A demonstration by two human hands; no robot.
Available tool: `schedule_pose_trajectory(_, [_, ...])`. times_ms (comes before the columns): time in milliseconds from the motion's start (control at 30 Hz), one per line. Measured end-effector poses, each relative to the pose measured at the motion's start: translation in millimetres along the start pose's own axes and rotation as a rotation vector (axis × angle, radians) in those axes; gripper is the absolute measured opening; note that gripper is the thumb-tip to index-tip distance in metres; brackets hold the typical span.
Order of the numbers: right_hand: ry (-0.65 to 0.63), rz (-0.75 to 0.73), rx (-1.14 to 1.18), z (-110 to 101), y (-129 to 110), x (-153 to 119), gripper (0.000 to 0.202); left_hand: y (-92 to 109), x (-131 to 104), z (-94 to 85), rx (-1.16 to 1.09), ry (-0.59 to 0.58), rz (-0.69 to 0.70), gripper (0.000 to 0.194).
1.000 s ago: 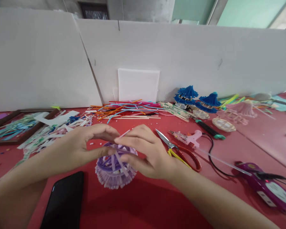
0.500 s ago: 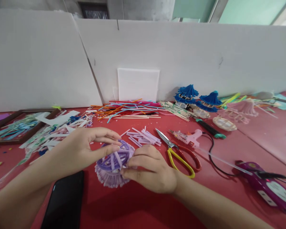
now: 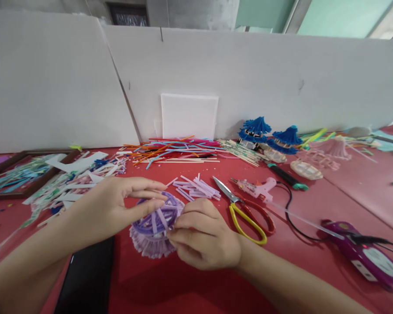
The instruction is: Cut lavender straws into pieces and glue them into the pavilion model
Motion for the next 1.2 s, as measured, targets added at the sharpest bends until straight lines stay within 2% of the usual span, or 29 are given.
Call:
schedule_pose_trajectory(300, [-0.022, 0.014, 0.015, 1, -3, -1, 0.009, 1, -1, 0.1, 0.065, 0.010, 0.002, 0.031])
schedule_pose_trajectory(367, [-0.072, -0.017, 0.001, -2, -2, 1, 0.011, 1, -1, 0.0, 0.072, 0.017, 0.000, 0.032])
schedule_pose_trajectory(467, [-0.201, -0.145, -0.074, -17, 8, 8, 0.017, 2, -2, -0.8, 0.066, 0.024, -0.015, 0.035])
schedule_pose_trajectory(567, [-0.236, -0.121, -0.203, -46, 43, 8, 0.027, 3, -2, -0.9, 0.025, 0.015, -0.030, 0.041])
schedule_pose_trajectory(667, [-0.356, 0.134, -0.450, -79, 101, -14, 0.028, -4, -6, 0.9, 0.020, 0.059, -0.026, 0.053])
schedule_pose_trajectory(733, [-0.423, 0.206, -0.481, -99, 137, -40, 0.026, -15, -12, 4.4, 0.060, 0.124, -0.011, 0.078])
schedule_pose_trajectory(800, [-0.463, 0.223, -0.463, -112, 163, -68, 0.031, -30, -19, 10.4, 0.081, 0.172, 0.019, 0.109])
schedule_pose_trajectory(900, [-0.514, 0.259, -0.401, -121, 179, -101, 0.034, -49, -32, 23.0, 0.037, 0.214, 0.094, 0.132])
schedule_pose_trajectory(1000, [-0.556, 0.300, -0.333, -121, 178, -113, 0.040, -57, -40, 37.4, -0.077, 0.182, 0.054, 0.129])
schedule_pose_trajectory(1100, [-0.569, 0.339, -0.303, -121, 176, -107, 0.044, -58, -42, 47.7, -0.094, 0.211, 0.024, 0.102])
schedule_pose_trajectory(1200, [-0.495, 0.395, -0.335, -122, 171, -90, 0.038, -59, -40, 51.5, -0.066, 0.170, 0.045, 0.078])
Point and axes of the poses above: each hand's wrist, its own x-axis towards the middle knuckle, its own z-axis out of the palm, y = z × x, the point moved 1 cm from there along x, towards the middle knuckle, and after that the axes turned 12 degrees about -x, right-handed, at the moved point
